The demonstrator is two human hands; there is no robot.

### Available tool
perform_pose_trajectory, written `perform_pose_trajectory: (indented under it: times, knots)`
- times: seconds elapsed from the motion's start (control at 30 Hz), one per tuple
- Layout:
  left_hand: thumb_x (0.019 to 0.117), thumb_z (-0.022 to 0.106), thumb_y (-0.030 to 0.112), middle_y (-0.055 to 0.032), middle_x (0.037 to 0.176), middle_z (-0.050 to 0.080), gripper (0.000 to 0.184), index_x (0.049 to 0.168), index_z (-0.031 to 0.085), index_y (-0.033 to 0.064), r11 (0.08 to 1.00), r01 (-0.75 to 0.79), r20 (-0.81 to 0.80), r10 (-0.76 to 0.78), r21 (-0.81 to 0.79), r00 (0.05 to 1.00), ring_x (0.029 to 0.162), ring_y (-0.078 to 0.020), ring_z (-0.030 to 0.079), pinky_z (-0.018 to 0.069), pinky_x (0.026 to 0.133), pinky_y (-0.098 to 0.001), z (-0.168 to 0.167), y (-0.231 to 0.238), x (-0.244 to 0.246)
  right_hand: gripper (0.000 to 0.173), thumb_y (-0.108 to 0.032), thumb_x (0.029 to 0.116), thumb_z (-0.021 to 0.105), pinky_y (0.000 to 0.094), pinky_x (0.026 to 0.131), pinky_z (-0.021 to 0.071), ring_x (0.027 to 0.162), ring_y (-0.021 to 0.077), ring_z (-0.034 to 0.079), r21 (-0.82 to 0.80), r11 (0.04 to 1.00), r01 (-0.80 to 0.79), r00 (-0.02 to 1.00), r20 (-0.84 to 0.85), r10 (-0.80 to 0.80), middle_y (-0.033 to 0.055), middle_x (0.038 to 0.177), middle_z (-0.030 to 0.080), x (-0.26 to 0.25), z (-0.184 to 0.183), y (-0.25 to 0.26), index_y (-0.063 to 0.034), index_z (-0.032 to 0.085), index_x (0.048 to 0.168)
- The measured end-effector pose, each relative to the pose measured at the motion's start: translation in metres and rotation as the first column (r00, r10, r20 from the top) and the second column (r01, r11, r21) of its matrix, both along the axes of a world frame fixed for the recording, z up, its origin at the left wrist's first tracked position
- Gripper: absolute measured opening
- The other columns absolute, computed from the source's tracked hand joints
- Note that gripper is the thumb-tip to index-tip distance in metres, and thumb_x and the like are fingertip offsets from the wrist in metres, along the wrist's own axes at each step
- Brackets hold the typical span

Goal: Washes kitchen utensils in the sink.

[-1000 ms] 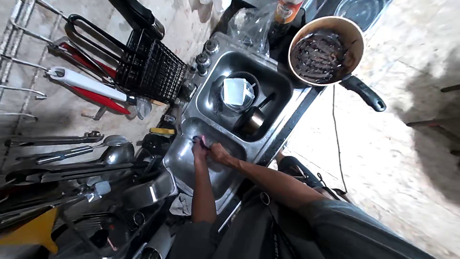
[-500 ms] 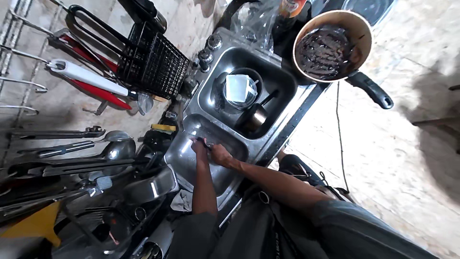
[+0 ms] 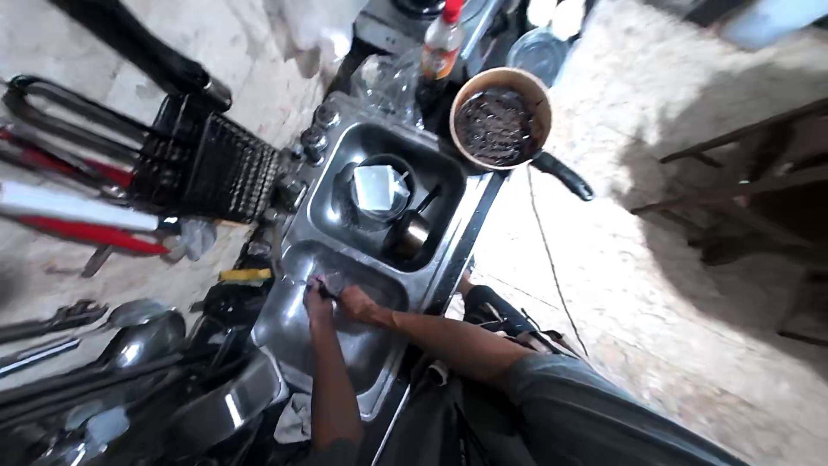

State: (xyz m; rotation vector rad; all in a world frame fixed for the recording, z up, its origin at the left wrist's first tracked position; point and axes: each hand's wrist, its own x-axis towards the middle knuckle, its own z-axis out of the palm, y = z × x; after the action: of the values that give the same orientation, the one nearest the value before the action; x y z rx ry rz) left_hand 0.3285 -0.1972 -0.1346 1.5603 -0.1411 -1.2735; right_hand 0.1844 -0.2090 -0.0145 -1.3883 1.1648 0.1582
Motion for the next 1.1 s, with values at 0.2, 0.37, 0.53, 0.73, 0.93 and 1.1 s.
perform_pose_trajectory:
  times: [0.2, 0.37, 0.53, 0.73, 0.93, 1.1]
  knots:
    - [0.1086, 0.038, 0.004, 0.0042, 0.086, 0.062, 0.016, 0.114, 0.052, 0.0104, 0.999, 0.002, -0.184, -0.009, -0.038, 0.983, 0.071, -0.0021, 0.063, 0.0555, 0.065, -0.0166, -0.001, -0.002, -0.003, 0.031, -0.019, 0.1016, 0.059, 0.0607, 0.097, 0.0514, 0.115, 0.0436, 0.065, 0.052, 0.997, 0.052, 0.999, 0.014, -0.053, 0.0295, 0.12, 0.066, -0.006, -0.001, -0.006, 0.0087, 0.067, 0.113]
    - [0.1143, 0.032, 0.028, -0.007, 0.078, 0.063, 0.042, 0.105, 0.058, -0.0037, 0.969, 0.013, 0.308, -0.091, 0.246, 0.947, 0.062, -0.0116, 0.062, 0.0561, 0.06, -0.0279, 0.012, -0.015, -0.018, 0.028, -0.017, 0.1002, 0.06, 0.0621, 0.092, 0.0538, 0.11, 0.044, 0.067, 0.045, 0.996, 0.08, 0.997, -0.011, -0.079, 0.0285, 0.116, 0.067, 0.0, 0.008, 0.009, 0.0071, 0.066, 0.113]
    - [0.1107, 0.039, 0.03, -0.0261, 0.118, 0.068, 0.047, 0.123, 0.064, -0.0074, 0.857, -0.015, 0.631, -0.368, 0.516, 0.683, 0.11, -0.0367, 0.066, 0.0513, 0.096, -0.0553, 0.016, -0.01, -0.02, 0.023, -0.014, 0.0996, 0.059, 0.0627, 0.089, 0.0554, 0.11, 0.0426, 0.068, 0.027, 0.999, 0.021, 0.999, -0.026, -0.02, 0.0263, 0.115, 0.068, 0.0, 0.008, 0.015, 0.0045, 0.067, 0.11]
    - [0.1134, 0.036, 0.025, -0.012, 0.101, 0.066, 0.039, 0.123, 0.058, -0.0066, 0.977, -0.017, 0.185, -0.023, 0.211, 0.982, 0.084, -0.0126, 0.064, 0.0561, 0.079, -0.0293, 0.058, -0.009, -0.053, 0.032, -0.024, 0.1012, 0.059, 0.0618, 0.092, 0.055, 0.11, 0.0415, 0.068, 0.005, 0.991, 0.134, 0.99, -0.045, -0.133, 0.0248, 0.117, 0.069, -0.003, 0.008, -0.002, 0.0023, 0.066, 0.119]
    - [0.1123, 0.036, 0.02, -0.0066, 0.088, 0.06, 0.025, 0.113, 0.053, 0.0015, 0.991, -0.085, -0.05, 0.091, 0.105, 0.995, 0.073, -0.013, 0.061, 0.0553, 0.069, -0.0282, 0.029, -0.008, -0.019, 0.033, -0.021, 0.1055, 0.051, 0.0554, 0.103, 0.0509, 0.119, 0.0391, 0.065, -0.053, 0.999, -0.007, 0.999, -0.035, 0.005, 0.0248, 0.124, 0.068, -0.001, 0.004, 0.003, 0.0027, 0.068, 0.122]
    - [0.1128, 0.033, 0.019, -0.0147, 0.109, 0.066, 0.033, 0.126, 0.054, -0.0028, 0.993, -0.119, 0.063, 0.119, -0.011, 0.991, 0.092, -0.0204, 0.066, 0.0571, 0.084, -0.0377, 0.02, -0.007, -0.004, 0.034, -0.023, 0.1057, 0.049, 0.0553, 0.101, 0.0513, 0.118, 0.0385, 0.065, -0.042, 0.998, -0.04, 0.998, -0.055, 0.037, 0.0244, 0.121, 0.068, 0.001, 0.009, 0.009, 0.0021, 0.069, 0.116]
